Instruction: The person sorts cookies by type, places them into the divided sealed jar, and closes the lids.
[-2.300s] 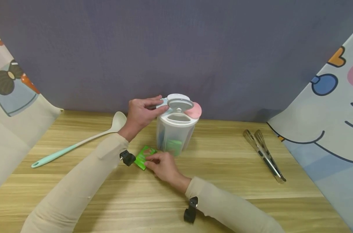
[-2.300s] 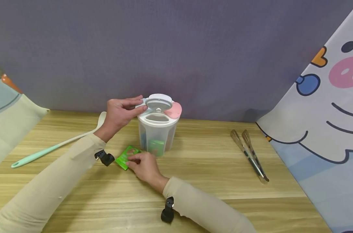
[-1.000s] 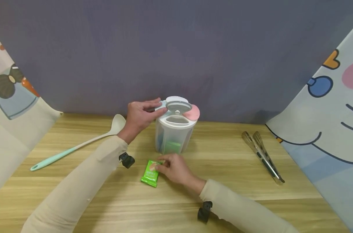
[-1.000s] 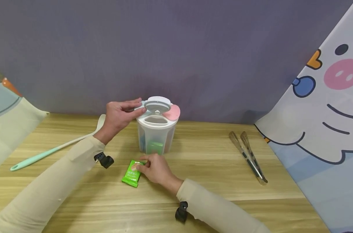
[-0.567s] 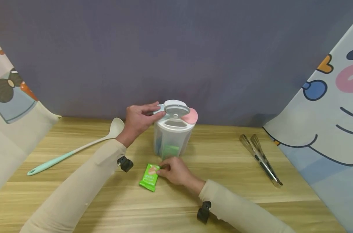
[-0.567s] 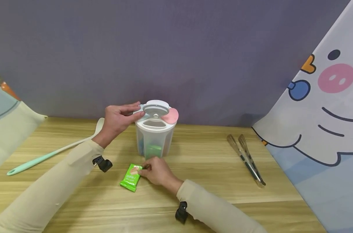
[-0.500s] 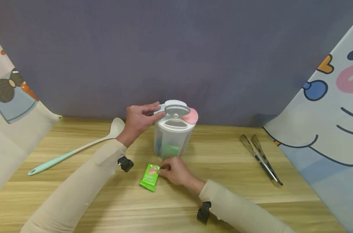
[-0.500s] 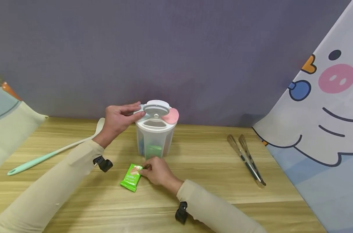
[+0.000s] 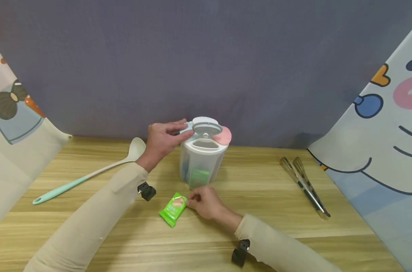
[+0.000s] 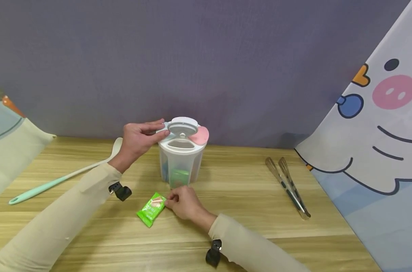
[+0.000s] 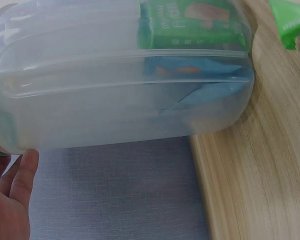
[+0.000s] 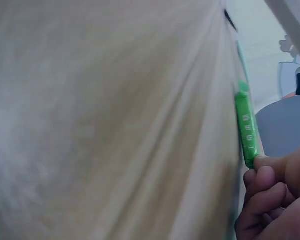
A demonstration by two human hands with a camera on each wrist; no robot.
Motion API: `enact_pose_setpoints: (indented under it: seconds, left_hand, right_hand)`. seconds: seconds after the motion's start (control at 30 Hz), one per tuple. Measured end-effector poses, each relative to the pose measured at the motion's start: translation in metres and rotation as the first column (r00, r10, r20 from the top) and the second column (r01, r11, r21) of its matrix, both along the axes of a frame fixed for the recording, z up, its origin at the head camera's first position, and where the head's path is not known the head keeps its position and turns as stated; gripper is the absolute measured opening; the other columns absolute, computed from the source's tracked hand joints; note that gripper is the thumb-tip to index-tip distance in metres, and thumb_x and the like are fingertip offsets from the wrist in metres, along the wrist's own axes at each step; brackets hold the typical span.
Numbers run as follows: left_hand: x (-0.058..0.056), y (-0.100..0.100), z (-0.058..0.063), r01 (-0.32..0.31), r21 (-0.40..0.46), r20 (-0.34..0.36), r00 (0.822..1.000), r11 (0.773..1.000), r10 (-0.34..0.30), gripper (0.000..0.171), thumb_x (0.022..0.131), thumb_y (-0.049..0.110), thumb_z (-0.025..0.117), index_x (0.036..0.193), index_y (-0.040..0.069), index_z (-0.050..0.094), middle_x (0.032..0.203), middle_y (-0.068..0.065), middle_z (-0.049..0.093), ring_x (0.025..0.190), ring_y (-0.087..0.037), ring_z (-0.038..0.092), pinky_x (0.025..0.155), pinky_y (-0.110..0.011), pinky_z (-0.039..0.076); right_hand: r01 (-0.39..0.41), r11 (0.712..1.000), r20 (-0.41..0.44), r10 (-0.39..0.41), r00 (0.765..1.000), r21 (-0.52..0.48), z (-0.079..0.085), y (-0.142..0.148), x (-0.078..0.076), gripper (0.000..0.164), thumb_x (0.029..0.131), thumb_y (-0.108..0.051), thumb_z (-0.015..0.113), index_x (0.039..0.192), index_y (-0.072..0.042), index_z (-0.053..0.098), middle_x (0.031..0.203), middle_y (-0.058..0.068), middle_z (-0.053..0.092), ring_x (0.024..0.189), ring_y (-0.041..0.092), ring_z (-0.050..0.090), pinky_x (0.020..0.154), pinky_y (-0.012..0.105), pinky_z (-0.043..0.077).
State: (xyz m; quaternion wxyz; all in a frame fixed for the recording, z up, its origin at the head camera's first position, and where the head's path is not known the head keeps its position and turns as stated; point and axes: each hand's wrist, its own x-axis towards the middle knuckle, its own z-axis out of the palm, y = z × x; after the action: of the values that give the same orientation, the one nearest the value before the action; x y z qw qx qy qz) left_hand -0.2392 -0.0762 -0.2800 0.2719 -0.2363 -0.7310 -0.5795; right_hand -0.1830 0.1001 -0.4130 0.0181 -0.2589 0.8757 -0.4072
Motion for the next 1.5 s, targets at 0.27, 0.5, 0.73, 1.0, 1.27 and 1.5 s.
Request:
enact_pose_setpoints:
  seconds: [0.27, 0.5, 0.73, 1.0, 1.27, 1.5]
  left_hand:
    - [0.0, 0.001, 0.0, 0.014, 0.004, 0.005, 1.0, 1.0, -0.014, 0.022, 0.075, 0.002, 0.08, 0.091, -0.01, 0.071, 0.102, -0.023, 0.065, 0.093, -0.029, 0.066, 0.068, -0.023, 0.054]
    - [0.0, 0.002, 0.0, 0.016, -0.01, -0.011, 1.0, 1.0, -0.016, 0.022, 0.075, 0.002, 0.079, 0.091, -0.011, 0.07, 0.102, -0.024, 0.065, 0.094, -0.03, 0.066, 0.069, -0.028, 0.055]
    - [0.001, 0.002, 0.0, 0.015, 0.001, -0.001, 1.0, 1.0, -0.015, 0.023, 0.075, 0.002, 0.08, 0.091, -0.011, 0.07, 0.102, -0.025, 0.065, 0.093, -0.031, 0.066, 0.069, -0.029, 0.055]
    - [0.0, 0.001, -0.001, 0.011, 0.011, -0.006, 1.0, 1.0, -0.011, 0.023, 0.074, 0.001, 0.08, 0.09, -0.012, 0.07, 0.101, -0.026, 0.065, 0.094, -0.032, 0.066, 0.07, -0.032, 0.055]
    - [0.001, 0.001, 0.001, 0.023, 0.051, 0.006, 1.0, 0.998, -0.023, 0.022, 0.074, 0.0, 0.08, 0.089, -0.012, 0.07, 0.1, -0.025, 0.065, 0.094, -0.032, 0.066, 0.071, -0.028, 0.054]
    - [0.002, 0.001, 0.0, 0.022, 0.04, 0.024, 0.999, 0.999, -0.023, 0.022, 0.075, 0.001, 0.079, 0.09, -0.012, 0.07, 0.101, -0.024, 0.065, 0.095, -0.03, 0.066, 0.071, -0.029, 0.055]
  right_hand:
    - [-0.04, 0.992, -0.091, 0.029, 0.995, -0.118, 0.015, 0.008, 0.008, 0.003, 0.082, -0.001, 0.072, 0.079, -0.002, 0.073, 0.07, -0.002, 0.065, 0.059, 0.007, 0.051, 0.052, 0.021, 0.045]
    - [-0.08, 0.96, -0.139, 0.044, 0.989, -0.267, 0.031, 0.021, 0.012, 0.005, 0.082, 0.003, 0.071, 0.081, -0.002, 0.073, 0.067, -0.001, 0.064, 0.054, 0.006, 0.044, 0.045, 0.02, 0.036]
    - [-0.189, 0.918, -0.298, 0.083, 0.951, -0.348, 0.042, 0.038, 0.01, 0.011, 0.078, 0.013, 0.069, 0.081, 0.002, 0.07, 0.066, 0.006, 0.062, 0.054, 0.007, 0.046, 0.042, 0.023, 0.038]
    - [-0.157, 0.891, -0.31, 0.019, 0.951, -0.427, 0.068, 0.053, 0.01, 0.014, 0.081, 0.014, 0.065, 0.085, 0.001, 0.069, 0.07, 0.007, 0.06, 0.057, 0.009, 0.048, 0.04, 0.022, 0.038]
    - [-0.091, 0.855, -0.282, -0.066, 0.957, -0.51, 0.096, 0.062, 0.001, 0.009, 0.085, 0.012, 0.062, 0.089, 0.006, 0.068, 0.079, 0.013, 0.065, 0.063, 0.017, 0.06, 0.043, 0.025, 0.048]
    - [-0.139, 0.782, -0.343, -0.1, 0.934, -0.607, 0.115, 0.07, -0.01, 0.005, 0.084, 0.014, 0.062, 0.089, 0.014, 0.065, 0.076, 0.015, 0.064, 0.06, 0.02, 0.062, 0.05, 0.025, 0.052]
